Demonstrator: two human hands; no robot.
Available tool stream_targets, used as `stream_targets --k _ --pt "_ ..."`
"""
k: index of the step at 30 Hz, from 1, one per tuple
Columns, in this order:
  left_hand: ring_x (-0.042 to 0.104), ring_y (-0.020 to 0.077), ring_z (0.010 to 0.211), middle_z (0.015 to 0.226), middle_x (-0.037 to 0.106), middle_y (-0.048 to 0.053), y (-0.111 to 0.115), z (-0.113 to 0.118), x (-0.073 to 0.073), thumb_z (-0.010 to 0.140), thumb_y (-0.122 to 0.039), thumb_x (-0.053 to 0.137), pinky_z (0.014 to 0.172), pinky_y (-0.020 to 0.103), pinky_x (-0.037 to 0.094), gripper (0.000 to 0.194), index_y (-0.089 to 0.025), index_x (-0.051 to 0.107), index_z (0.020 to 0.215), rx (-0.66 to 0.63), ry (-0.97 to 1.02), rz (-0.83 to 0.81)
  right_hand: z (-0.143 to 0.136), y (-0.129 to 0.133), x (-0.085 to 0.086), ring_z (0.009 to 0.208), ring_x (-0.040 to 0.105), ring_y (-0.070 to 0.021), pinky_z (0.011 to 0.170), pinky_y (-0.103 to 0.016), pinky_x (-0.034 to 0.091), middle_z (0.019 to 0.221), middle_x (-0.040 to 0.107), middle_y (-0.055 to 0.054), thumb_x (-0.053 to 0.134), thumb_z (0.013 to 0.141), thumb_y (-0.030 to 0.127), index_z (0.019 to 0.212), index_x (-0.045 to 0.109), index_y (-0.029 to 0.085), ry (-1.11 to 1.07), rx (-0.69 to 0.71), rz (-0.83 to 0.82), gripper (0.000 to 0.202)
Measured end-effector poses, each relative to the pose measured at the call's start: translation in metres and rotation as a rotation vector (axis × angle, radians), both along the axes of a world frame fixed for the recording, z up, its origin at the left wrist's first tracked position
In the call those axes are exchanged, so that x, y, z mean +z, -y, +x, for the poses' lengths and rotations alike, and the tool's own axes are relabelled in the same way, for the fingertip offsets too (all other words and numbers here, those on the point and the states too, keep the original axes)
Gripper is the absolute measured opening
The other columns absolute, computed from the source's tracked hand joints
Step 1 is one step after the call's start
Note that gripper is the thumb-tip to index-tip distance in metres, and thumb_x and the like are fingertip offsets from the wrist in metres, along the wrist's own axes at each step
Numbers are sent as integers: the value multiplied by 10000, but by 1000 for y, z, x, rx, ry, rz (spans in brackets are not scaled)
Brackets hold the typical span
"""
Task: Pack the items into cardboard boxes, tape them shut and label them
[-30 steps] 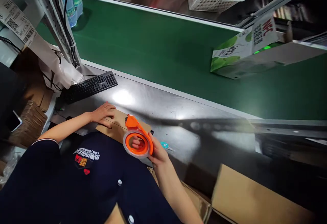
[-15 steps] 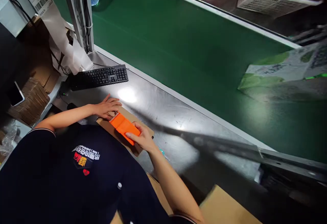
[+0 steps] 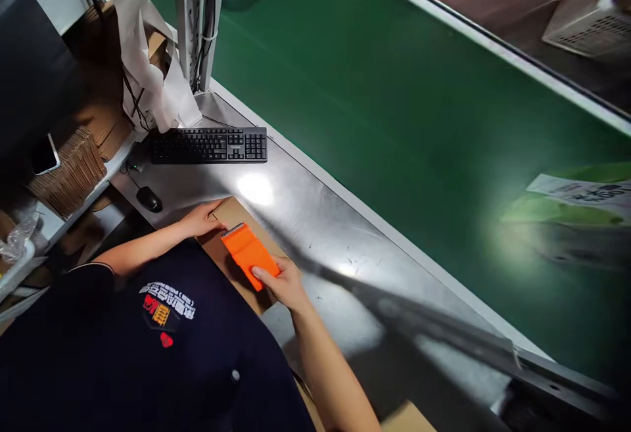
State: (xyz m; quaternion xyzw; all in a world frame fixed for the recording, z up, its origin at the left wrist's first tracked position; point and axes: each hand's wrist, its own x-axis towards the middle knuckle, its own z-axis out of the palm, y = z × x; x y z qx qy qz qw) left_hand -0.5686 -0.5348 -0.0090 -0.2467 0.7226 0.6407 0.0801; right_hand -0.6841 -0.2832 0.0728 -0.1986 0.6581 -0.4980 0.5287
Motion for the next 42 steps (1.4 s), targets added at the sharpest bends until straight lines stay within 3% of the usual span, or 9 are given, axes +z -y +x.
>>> stream_targets --k 5,9,14,21,25,28,33,38,42 --pt "592 375 1439 1559 629 130 5 0 10 781 -525 823 1250 514 429 899 -204 548 1573 -8 18 -26 -1 12 2 556 495 -132 509 -272 433 655 661 -18 922 665 617 827 782 161 134 -11 59 504" --pt "523 360 1500 1591 587 153 5 8 34 932 -584 673 1294 530 375 713 -205 582 1529 31 43 -164 1 12 2 551 502 -130 510 -273 455 655 668 -20 921 661 625 803 775 167 141 -8 51 500" --pt "323 384 1589 1684 405 92 -1 10 66 997 -586 592 1305 669 296 392 -243 782 1011 -2 32 -407 0 8 2 536 465 -126 500 -279 421 625 644 -24 902 664 632 739 726 179 117 6 27 491" --pt "410 316 1507 1589 504 82 -13 -1 73 1009 -395 607 1263 547 368 325 -212 749 780 -114 -5 -478 -1 13 16 557 460 -136 519 -289 421 626 621 -24 847 677 711 743 710 183 38 55 98 550" --pt "453 345 1439 1565 531 90 17 0 74 994 -423 623 1221 595 312 323 -206 772 808 -93 -86 -610 -5 25 35 605 513 -155 568 -298 459 696 651 -26 861 692 666 831 728 184 -1 100 196 518" --pt "513 320 1346 1494 559 110 60 5 60 995 -417 613 1169 571 328 345 -181 743 780 -12 -40 -639 -8 34 47 612 527 -163 574 -306 455 709 657 -27 886 669 642 855 719 190 -4 122 289 517" --pt "577 261 1212 1392 569 116 111 18 9 1000 -398 597 1111 507 415 345 -167 680 758 38 19 -559 -10 47 53 543 462 -142 524 -302 410 619 600 -7 848 683 675 805 703 181 -13 175 433 530" --pt "643 221 1121 1295 618 117 78 15 -38 1038 -329 555 1023 391 531 243 -175 700 920 -26 141 -446 -8 64 54 527 401 -131 510 -302 367 574 534 6 789 718 711 732 676 185 -57 185 492 538" --pt "710 228 1029 1249 681 106 33 11 -55 1067 -368 521 920 357 573 282 -185 734 1063 -118 251 -403 -7 64 52 530 363 -131 510 -307 339 554 491 18 767 734 718 683 628 211 -80 186 515 528"
